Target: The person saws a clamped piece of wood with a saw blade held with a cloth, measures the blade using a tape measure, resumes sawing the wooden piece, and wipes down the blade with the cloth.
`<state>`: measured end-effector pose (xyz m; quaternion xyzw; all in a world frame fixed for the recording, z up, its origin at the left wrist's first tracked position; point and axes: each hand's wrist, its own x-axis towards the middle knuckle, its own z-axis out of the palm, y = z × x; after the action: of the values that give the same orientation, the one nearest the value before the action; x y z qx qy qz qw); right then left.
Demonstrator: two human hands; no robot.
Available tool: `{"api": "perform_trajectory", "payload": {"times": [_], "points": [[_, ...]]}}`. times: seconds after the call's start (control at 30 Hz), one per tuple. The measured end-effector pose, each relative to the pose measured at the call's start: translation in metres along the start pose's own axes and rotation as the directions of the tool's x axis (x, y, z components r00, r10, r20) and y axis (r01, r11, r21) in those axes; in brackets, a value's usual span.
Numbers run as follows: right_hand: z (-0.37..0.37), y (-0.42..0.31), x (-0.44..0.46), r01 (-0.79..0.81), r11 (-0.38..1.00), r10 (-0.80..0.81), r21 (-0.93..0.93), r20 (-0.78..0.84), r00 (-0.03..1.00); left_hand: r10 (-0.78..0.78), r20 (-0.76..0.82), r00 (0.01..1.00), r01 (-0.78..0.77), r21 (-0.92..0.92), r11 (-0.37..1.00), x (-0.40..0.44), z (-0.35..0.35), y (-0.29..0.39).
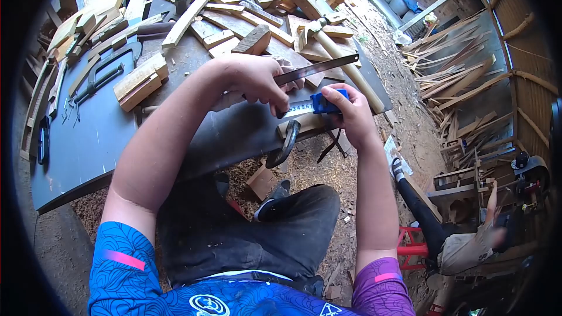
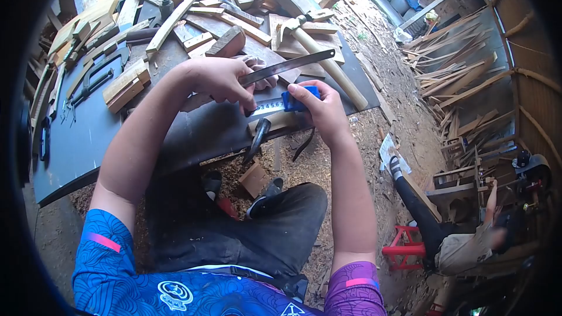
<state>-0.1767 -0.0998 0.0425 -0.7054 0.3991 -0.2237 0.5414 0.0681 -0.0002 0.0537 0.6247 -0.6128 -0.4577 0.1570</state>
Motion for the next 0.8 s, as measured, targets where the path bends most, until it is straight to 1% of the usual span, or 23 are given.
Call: {"api": "perform_trajectory", "payload": {"times": [0.03, 0.1, 0.13, 0.17, 0.23, 0.27, 0.3, 0.37, 0.43, 0.47, 0.5, 0.53, 0.57, 0.63, 0.67, 0.7, 0.77, 0.8], "points": [[-0.001, 0.003, 0.005, 0.0, 1.0, 0.0, 0.0, 0.002, 1.0, -0.002, -0.001, 1.0, 0.002, -0.001, 1.0, 0.0, -0.002, -0.002], [-0.006, 0.01, 0.015, -0.008, 1.0, 0.006, -0.022, -0.096, 0.995, -0.044, 0.019, 0.999, 0.041, 0.133, 0.99, 0.003, -0.003, -0.008], [-0.008, 0.012, 0.019, 0.005, 1.0, -0.009, -0.028, -0.122, 0.992, -0.014, 0.042, 0.999, 0.008, 0.13, 0.992, 0.007, -0.002, -0.012], [-0.01, 0.015, 0.024, 0.006, 1.0, -0.009, -0.026, -0.12, 0.993, -0.016, 0.041, 0.999, 0.011, 0.13, 0.991, 0.009, -0.002, -0.014], [-0.014, 0.021, 0.031, 0.071, 0.978, -0.108, -0.197, -0.183, 0.977, -0.011, 0.049, 0.999, 0.0, 0.218, 0.976, 0.007, 0.0, -0.01], [-0.014, 0.025, 0.035, 0.123, 0.98, -0.151, -0.158, -0.18, 0.972, -0.012, 0.054, 0.998, -0.001, 0.223, 0.975, 0.007, 0.001, -0.009], [-0.016, 0.027, 0.035, 0.121, 0.981, -0.15, -0.153, -0.188, 0.971, -0.017, 0.047, 0.999, 0.005, 0.238, 0.971, 0.008, 0.002, -0.009], [-0.019, 0.031, 0.035, 0.203, 0.978, -0.208, -0.051, -0.168, 0.964, -0.02, 0.043, 0.999, 0.009, 0.26, 0.966, 0.008, 0.003, -0.009], [-0.019, 0.034, 0.034, 0.205, 0.978, -0.206, -0.029, -0.187, 0.96, -0.038, 0.004, 0.999, 0.036, 0.237, 0.971, 0.007, 0.004, -0.008], [-0.02, 0.035, 0.034, 0.18, 0.984, -0.178, -0.006, -0.183, 0.967, -0.035, 0.008, 0.999, 0.032, 0.246, 0.969, 0.005, 0.004, -0.005], [-0.022, 0.036, 0.034, 0.154, 0.988, -0.149, 0.016, -0.18, 0.972, -0.073, -0.002, 0.997, 0.072, 0.211, 0.975, 0.0, 0.003, 0.0], [-0.023, 0.04, 0.037, 0.178, 0.984, -0.172, 0.019, -0.18, 0.969, -0.111, -0.01, 0.994, 0.111, 0.177, 0.978, -0.003, 0.003, 0.004], [-0.025, 0.043, 0.037, 0.181, 0.983, -0.172, 0.026, -0.194, 0.966, -0.107, -0.004, 0.994, 0.106, 0.191, 0.976, -0.003, 0.004, 0.005], [-0.026, 0.047, 0.037, 0.164, 0.987, -0.161, 0.005, -0.162, 0.974, -0.143, -0.037, 0.989, 0.147, 0.15, 0.978, -0.004, 0.003, 0.006], [-0.026, 0.052, 0.038, 0.167, 0.985, -0.17, -0.032, -0.181, 0.969, -0.133, -0.014, 0.991, 0.133, 0.098, 0.986, 0.001, 0.003, -0.001], [-0.023, 0.05, 0.035, 0.169, 0.985, -0.17, -0.025, -0.188, 0.967, -0.134, -0.011, 0.991, 0.134, 0.107, 0.985, 0.003, 0.003, -0.002], [-0.015, 0.04, 0.022, 0.19, 0.971, -0.221, -0.145, -0.24, 0.945, -0.131, 0.022, 0.991, 0.128, 0.093, 0.987, 0.005, 0.003, -0.003], [-0.014, 0.039, 0.021, 0.185, 0.97, -0.219, -0.155, -0.241, 0.945, -0.126, 0.009, 0.992, 0.125, 0.094, 0.988, 0.003, 0.004, -0.001]]}}
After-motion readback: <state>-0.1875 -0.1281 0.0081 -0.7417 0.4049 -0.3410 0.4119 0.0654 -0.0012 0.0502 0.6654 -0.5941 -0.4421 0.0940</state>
